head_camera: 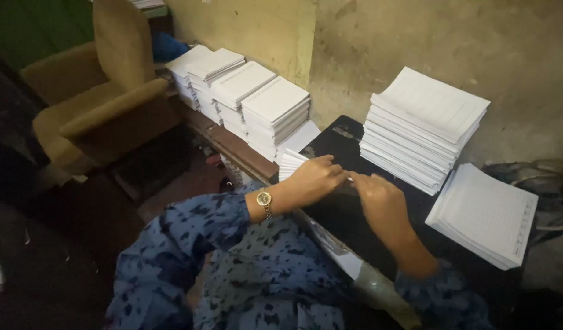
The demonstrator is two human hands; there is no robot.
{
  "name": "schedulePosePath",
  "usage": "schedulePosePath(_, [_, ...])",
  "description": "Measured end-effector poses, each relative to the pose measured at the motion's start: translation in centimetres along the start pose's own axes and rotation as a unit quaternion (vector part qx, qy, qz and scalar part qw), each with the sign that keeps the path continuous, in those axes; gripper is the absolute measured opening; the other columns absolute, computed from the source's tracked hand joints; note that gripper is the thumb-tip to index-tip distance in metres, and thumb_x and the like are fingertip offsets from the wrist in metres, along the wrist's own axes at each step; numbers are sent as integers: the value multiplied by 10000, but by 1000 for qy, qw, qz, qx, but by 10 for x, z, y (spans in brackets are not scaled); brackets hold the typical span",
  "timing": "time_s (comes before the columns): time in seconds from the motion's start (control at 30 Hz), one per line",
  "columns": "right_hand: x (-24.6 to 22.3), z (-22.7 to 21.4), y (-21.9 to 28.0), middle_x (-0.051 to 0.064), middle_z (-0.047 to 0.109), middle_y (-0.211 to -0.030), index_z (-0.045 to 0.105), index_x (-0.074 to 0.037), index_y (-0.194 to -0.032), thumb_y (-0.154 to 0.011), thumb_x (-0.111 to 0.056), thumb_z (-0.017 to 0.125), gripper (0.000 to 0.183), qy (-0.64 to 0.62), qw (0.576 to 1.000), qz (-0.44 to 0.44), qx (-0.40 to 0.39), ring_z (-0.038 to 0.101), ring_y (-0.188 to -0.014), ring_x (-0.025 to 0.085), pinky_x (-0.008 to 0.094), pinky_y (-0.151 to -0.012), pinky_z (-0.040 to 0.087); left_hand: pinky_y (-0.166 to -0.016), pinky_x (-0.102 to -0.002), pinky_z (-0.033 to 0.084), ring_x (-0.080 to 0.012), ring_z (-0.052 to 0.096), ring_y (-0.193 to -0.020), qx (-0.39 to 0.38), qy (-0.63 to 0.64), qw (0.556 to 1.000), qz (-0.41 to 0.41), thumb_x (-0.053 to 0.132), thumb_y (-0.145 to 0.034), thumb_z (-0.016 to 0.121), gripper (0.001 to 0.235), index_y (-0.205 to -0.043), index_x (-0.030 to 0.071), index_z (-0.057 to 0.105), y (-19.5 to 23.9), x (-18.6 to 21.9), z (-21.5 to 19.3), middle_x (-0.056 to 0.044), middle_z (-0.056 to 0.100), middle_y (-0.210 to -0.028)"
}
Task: The person sits on the floor and flips through the pages of a stack of lined papers, then places them on a pile. The person repeats this process with multiple stacks of papers on a low table.
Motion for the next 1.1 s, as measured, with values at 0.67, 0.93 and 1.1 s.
schedulePosePath(0.67, [14, -33, -18, 82, 754, -761, 776, -121, -951, -971, -146, 695, 87, -51, 996, 68, 14, 750, -728, 169, 214, -642, 598, -1140, -449, 438, -257, 768, -808, -24, 7, 998, -62, -6, -814, 766, 134, -935, 50, 780, -7, -18, -14, -140, 754, -763])
schedulePosePath(0.93, [11, -22, -19, 65, 749, -732, 776, -130, -963, -961, -93, 689, 95, 9, 998, 52, 20, 746, -706, 163, 204, -636, 604, -1182, -478, 370, -214, 777, -764, 2, -8, 999, -52, 34, -803, 767, 108, -889, 93, 793, -18, -12, -12, -98, 770, -739])
schedulePosePath(1.1, [7, -28, -19, 60, 761, -759, 777, -125, -980, -975, -88, 672, 111, -19, 999, 34, 33, 754, -747, 171, 209, -630, 605, -1179, -441, 399, -240, 770, -723, 23, 17, 999, -27, -17, -814, 722, 118, -899, 53, 765, -16, -2, 9, -124, 746, -704])
Point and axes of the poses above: each hand's wrist, its own y-axis away from the middle knuckle, its own z-axis out of the palm, x = y × z, the point moved 6 cm from there along -y, towards the middle knuckle
